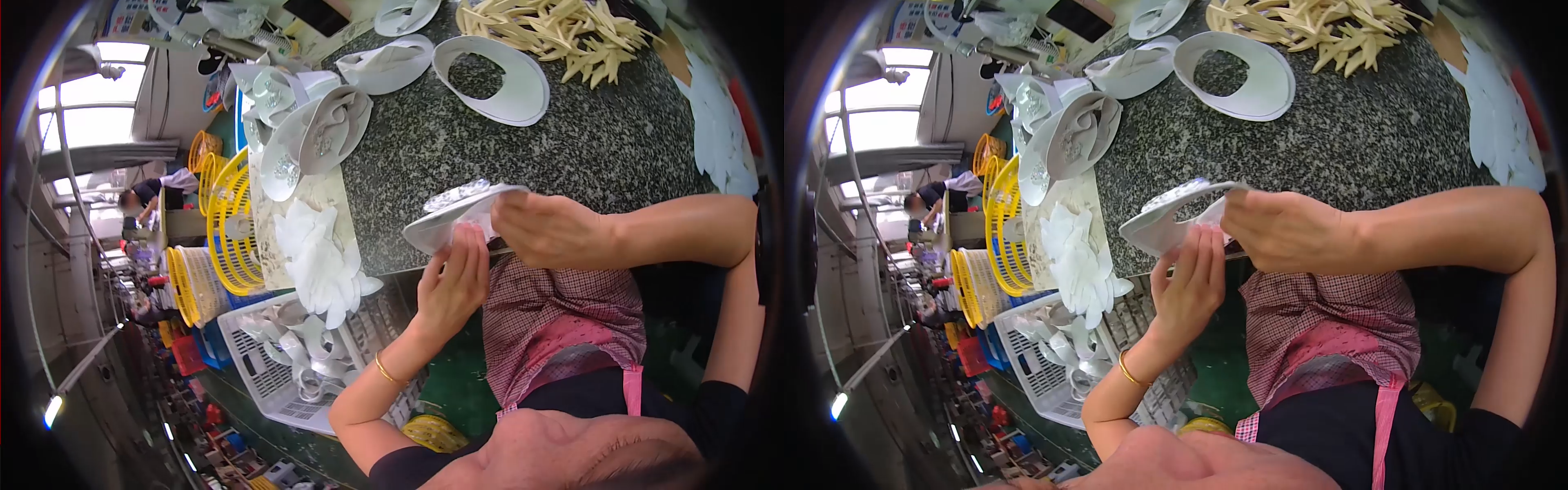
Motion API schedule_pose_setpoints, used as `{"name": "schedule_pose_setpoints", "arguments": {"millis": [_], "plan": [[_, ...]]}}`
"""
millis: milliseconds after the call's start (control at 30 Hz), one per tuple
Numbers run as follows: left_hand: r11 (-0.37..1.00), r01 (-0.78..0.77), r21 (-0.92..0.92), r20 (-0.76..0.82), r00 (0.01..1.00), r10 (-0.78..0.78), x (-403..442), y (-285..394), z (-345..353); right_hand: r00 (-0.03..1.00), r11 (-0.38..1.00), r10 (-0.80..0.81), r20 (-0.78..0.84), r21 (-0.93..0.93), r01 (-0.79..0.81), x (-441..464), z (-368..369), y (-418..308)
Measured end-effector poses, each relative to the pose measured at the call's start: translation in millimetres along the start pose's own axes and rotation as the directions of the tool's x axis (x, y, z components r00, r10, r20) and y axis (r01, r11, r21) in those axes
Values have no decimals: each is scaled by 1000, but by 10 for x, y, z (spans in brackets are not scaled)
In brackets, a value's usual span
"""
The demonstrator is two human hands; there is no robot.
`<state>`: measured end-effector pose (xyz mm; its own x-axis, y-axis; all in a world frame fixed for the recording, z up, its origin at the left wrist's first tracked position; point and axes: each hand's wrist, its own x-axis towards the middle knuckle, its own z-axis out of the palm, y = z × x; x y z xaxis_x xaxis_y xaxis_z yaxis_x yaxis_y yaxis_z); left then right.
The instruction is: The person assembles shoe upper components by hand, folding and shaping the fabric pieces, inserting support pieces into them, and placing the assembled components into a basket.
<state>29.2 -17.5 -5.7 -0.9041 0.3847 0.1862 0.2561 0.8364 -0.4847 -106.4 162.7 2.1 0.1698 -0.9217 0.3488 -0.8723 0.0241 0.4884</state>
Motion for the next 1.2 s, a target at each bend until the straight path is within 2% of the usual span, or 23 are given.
{"name": "schedule_pose_setpoints", "arguments": {"millis": [33,67,167,300,367,400,467,500,567,600,800,867,933,1100,1200], "plan": [[1000,12,9,-48,999,-12,6,24,18,997,997,77,-6,23,-76,14,8,-11],[999,32,2,-52,998,-32,-2,47,37,998,998,56,-1,21,-56,26,38,-55],[999,24,-45,-76,997,-27,-45,75,78,987,987,159,11,23,-159,80,143,-278],[981,74,-179,-67,994,-88,-60,26,28,986,987,154,61,36,-156,135,92,-309],[930,123,-346,-5,991,-133,-85,-53,-38,993,996,83,84,-25,-81,125,77,-315],[928,125,-350,-6,991,-136,-115,-81,-30,993,997,79,88,-26,-77,153,51,-304],[901,199,-384,-10,975,-220,-193,-108,-20,978,985,-37,204,-160,71,207,-4,-311],[889,217,-404,22,974,-227,-226,-81,-8,978,986,-41,203,-152,73,241,-34,-298],[876,227,-425,21,970,-241,-283,-53,55,942,942,-168,290,-235,240,301,-75,-243],[865,231,-446,13,968,-252,-282,-52,74,941,940,-173,290,-236,245,284,-42,-260],[881,156,-446,-23,982,-185,-241,-152,97,974,991,-64,219,-99,87,165,32,-322],[883,137,-449,-36,985,-170,-235,-200,109,984,998,21,176,-68,-9,183,4,-336],[883,113,-455,-51,987,-153,-213,-247,114,985,999,13,174,-51,-4,193,6,-319],[941,7,-337,-89,995,-39,-151,-296,118,987,1000,17,157,19,-21,242,3,-275],[949,-42,-312,-162,987,-10,-151,-299,191,985,991,38,167,121,-58,249,32,-233]]}}
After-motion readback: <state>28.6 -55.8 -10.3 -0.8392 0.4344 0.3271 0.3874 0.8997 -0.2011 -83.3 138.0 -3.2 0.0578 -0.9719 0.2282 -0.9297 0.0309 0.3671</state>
